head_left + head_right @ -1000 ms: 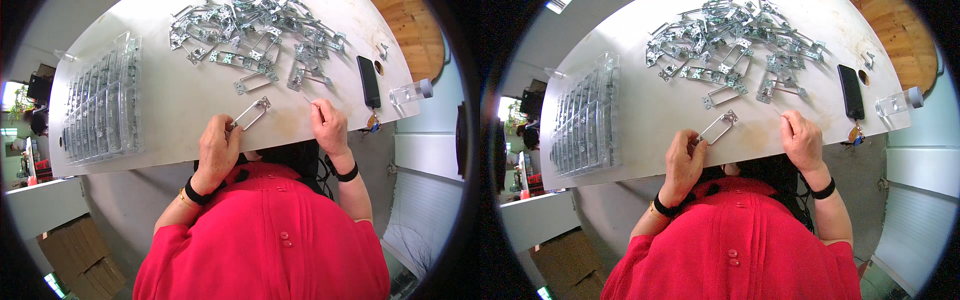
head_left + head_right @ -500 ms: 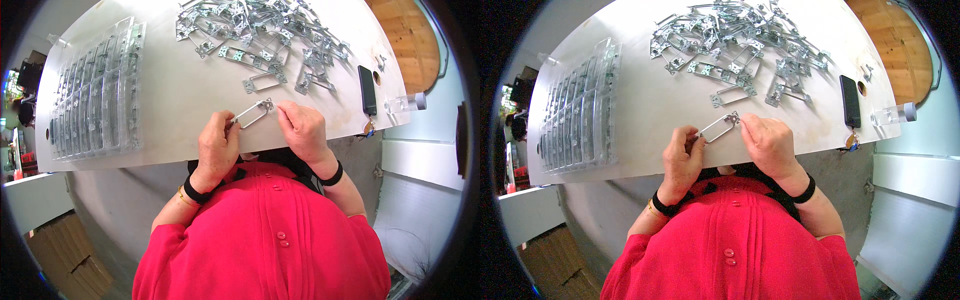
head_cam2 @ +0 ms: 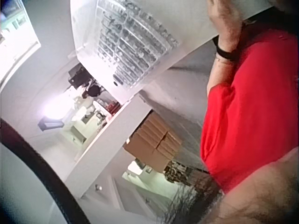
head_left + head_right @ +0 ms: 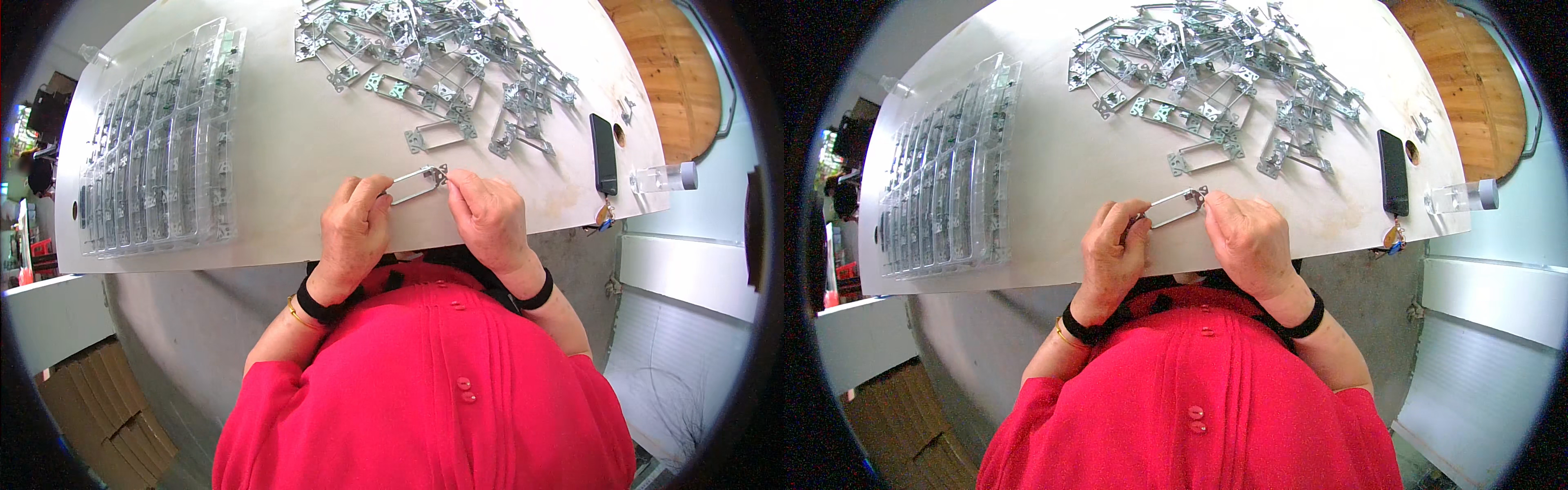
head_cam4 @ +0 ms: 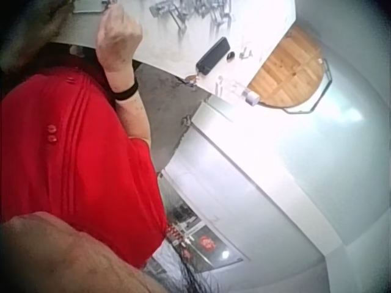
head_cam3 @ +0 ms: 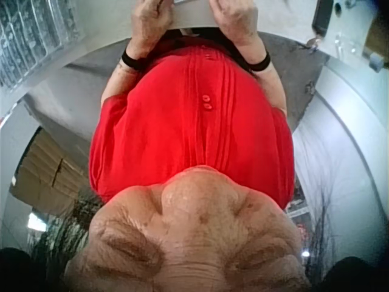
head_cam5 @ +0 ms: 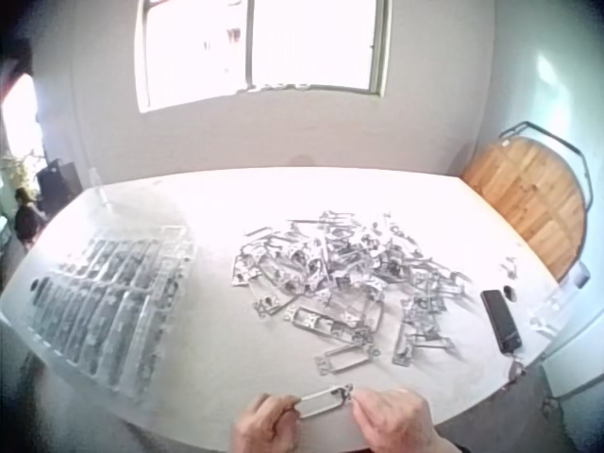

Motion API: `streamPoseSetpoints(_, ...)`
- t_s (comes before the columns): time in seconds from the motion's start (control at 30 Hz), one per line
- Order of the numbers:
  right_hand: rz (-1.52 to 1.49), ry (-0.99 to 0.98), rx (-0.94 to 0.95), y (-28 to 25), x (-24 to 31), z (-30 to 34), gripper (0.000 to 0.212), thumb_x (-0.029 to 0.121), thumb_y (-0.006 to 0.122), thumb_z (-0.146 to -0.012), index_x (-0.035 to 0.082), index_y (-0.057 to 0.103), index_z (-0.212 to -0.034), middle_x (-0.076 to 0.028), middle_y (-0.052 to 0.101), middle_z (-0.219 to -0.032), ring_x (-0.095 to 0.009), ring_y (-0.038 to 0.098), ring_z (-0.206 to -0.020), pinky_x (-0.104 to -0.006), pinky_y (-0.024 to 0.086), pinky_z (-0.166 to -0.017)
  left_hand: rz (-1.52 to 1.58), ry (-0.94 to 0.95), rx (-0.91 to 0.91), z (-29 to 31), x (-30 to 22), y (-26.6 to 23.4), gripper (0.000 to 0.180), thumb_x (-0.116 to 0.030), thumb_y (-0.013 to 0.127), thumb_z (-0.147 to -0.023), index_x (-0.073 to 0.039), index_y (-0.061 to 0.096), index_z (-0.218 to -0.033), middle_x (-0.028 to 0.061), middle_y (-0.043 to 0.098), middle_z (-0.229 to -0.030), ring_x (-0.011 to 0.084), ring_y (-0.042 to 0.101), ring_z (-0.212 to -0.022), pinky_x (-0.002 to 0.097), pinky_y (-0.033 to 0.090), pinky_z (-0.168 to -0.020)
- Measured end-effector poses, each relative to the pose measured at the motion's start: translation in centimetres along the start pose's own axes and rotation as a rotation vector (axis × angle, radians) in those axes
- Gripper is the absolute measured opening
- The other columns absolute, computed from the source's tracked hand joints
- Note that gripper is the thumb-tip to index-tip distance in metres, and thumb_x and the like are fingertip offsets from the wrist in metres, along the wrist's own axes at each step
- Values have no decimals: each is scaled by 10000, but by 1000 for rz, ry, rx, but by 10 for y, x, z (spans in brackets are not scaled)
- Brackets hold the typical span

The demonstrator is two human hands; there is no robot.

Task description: Assembling small metal brackets by inserting a component.

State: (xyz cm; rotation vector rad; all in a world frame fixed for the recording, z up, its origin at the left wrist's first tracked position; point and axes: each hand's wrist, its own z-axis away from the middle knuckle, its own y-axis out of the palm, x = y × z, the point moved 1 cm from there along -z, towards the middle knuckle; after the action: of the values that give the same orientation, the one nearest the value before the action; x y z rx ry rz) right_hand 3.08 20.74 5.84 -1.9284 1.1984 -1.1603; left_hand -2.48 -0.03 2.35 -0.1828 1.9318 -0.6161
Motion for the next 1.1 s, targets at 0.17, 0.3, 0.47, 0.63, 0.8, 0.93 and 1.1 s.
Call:
streamPoseSetpoints(0.17,-26,0,-21,1,0,1,127,53,723,-907,65,645,-1007,-112,681,-775,-333,677,-716,-449,521,-680,14,31,-9,1,3,0,190,39,700,-926,-23,720,-1104,123,664,-897,225,654,-752,345,519,-663)
streamPoseSetpoints(0.3,13,0,7,-1,-2,1,128,48,723,-906,61,644,-1006,-115,676,-772,-335,674,-707,-451,519,-679,38,32,-8,0,3,0,178,40,704,-927,-20,724,-1093,116,661,-885,212,645,-738,335,510,-651)
streamPoseSetpoints(0.47,-36,1,-34,3,6,-1,119,39,717,-905,62,635,-989,-119,668,-757,-339,671,-704,-458,516,-677,41,13,-8,1,3,1,173,42,710,-923,-13,727,-1087,110,662,-879,193,638,-733,320,505,-650)
streamPoseSetpoints(0.63,-2,41,0,2,3,1,109,41,713,-914,58,628,-978,-128,667,-756,-346,677,-709,-459,520,-679,64,30,-30,1,5,3,169,47,706,-924,-9,728,-1082,111,667,-884,184,638,-734,315,505,-651)
streamPoseSetpoints(0.8,-52,37,-36,6,7,-3,107,49,711,-920,56,626,-984,-133,670,-757,-349,678,-704,-462,522,-676,63,22,-29,0,3,2,169,44,702,-926,-11,728,-1083,112,665,-886,187,635,-731,319,505,-648)
streamPoseSetpoints(0.93,-31,51,-25,5,2,2,94,57,709,-930,59,630,-980,-141,672,-760,-354,676,-698,-470,521,-663,18,31,-29,0,4,2,175,47,699,-923,-14,729,-1084,113,662,-888,196,636,-727,323,505,-645)
streamPoseSetpoints(1.1,-84,76,-30,7,8,-1,88,64,709,-938,61,638,-990,-148,668,-757,-358,676,-697,-479,519,-652,51,26,-44,0,3,3,184,53,696,-922,-15,729,-1089,115,657,-890,204,642,-731,331,508,-644)
